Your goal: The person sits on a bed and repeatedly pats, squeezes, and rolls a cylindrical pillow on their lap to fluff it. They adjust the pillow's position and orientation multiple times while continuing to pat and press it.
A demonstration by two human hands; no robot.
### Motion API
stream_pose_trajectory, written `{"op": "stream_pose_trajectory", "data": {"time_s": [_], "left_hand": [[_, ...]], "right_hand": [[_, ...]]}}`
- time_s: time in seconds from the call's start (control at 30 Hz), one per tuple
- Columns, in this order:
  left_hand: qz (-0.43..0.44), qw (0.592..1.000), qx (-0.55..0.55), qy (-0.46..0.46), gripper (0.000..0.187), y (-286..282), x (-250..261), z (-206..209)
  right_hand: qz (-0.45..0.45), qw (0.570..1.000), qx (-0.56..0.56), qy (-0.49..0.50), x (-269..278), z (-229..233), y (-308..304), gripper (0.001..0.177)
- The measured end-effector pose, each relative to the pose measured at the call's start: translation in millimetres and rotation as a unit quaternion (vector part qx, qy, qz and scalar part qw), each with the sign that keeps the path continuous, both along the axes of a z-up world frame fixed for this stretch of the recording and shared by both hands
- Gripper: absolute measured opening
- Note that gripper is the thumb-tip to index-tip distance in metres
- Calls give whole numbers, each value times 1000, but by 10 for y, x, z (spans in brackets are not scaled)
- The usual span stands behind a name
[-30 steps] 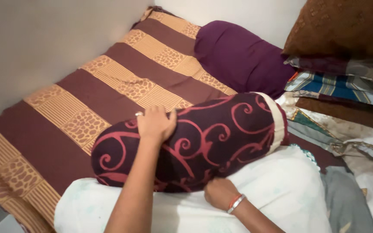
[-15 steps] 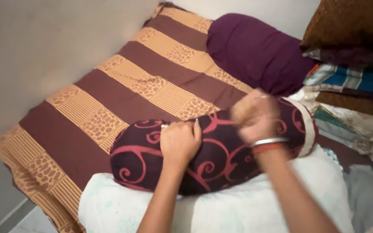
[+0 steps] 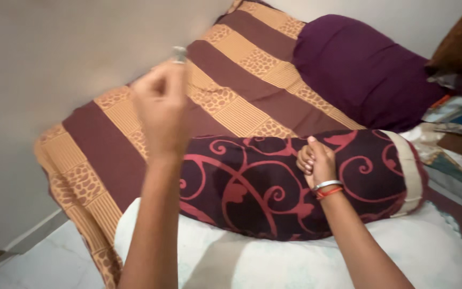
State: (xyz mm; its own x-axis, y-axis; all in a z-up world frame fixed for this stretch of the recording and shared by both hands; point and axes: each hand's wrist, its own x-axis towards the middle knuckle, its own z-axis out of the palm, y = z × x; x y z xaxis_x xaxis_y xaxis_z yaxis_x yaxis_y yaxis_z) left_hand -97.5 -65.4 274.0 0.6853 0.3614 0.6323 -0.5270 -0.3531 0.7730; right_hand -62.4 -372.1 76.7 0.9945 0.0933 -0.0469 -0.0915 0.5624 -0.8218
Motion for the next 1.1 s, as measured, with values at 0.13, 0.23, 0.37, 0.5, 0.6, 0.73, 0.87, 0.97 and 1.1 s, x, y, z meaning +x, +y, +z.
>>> {"op": "stream_pose_trajectory", "data": {"time_s": [0.13, 0.23, 0.37, 0.5, 0.6, 0.73, 0.87, 0.97, 1.1], "left_hand": [[125, 990, 11, 64, 32, -3, -96, -913], [180, 911, 229, 292, 33, -403, -145, -1502], [104, 943, 91, 303, 50, -225, 310, -902], [22, 998, 16, 51, 56, -238, 364, 182], [2, 999, 5, -40, 51, -212, 249, 233], [64, 997, -8, 33, 39, -520, 215, -1053], [147, 924, 76, 344, 41, -661, 424, -1813], [91, 954, 56, 280, 45, -441, 676, -1271], [-34, 991, -67, 112, 53, -630, 358, -204]], "right_hand": [[-7, 1000, -7, -8, 22, 5, 19, 48], [-26, 999, -17, -26, 120, -5, 95, 47], [-19, 999, -39, -18, 217, 3, 102, 46], [-20, 999, -31, 3, 299, -16, 117, 45], [-24, 999, -31, 2, 300, -39, 119, 45], [-25, 999, -29, -3, 318, -106, 90, 46], [-46, 997, -67, -5, 483, -128, 168, 42], [-39, 997, -65, -10, 507, -182, 169, 41], [-29, 998, -52, -6, 580, -262, 164, 42]]}}
